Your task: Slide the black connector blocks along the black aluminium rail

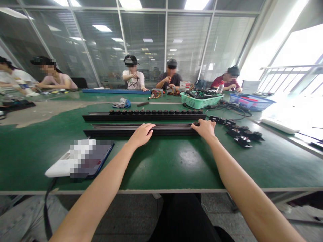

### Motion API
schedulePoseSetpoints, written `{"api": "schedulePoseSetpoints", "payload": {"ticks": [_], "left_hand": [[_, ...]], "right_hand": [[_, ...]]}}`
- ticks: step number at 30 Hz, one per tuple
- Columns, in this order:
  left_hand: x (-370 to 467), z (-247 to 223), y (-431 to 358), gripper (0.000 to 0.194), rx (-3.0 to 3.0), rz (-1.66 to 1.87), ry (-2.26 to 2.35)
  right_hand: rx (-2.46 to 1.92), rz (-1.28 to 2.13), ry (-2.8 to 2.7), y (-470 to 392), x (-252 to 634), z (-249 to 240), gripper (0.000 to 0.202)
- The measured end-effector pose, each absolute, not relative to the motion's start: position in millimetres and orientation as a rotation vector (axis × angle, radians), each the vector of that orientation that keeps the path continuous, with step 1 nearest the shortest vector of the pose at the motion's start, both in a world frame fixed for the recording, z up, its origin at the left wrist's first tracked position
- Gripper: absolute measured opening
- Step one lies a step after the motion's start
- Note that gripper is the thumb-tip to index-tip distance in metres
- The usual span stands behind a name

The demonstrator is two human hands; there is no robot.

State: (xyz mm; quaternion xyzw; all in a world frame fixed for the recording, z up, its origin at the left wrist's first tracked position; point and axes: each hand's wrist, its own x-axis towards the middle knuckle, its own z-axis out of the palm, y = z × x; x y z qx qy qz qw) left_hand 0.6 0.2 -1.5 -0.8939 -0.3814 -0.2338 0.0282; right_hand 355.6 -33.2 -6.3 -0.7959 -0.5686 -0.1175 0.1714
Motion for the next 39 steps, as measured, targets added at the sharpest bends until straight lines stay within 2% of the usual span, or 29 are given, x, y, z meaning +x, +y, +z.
{"api": "schedulePoseSetpoints", "payload": {"ticks": [39], "left_hand": [[2.4, 1.7, -2.8, 0.046, -2.764, -0.745, -1.197]], "right_hand": [[-2.277, -0.257, -1.572, -33.2, 358.8, -3.9, 0.046]]}}
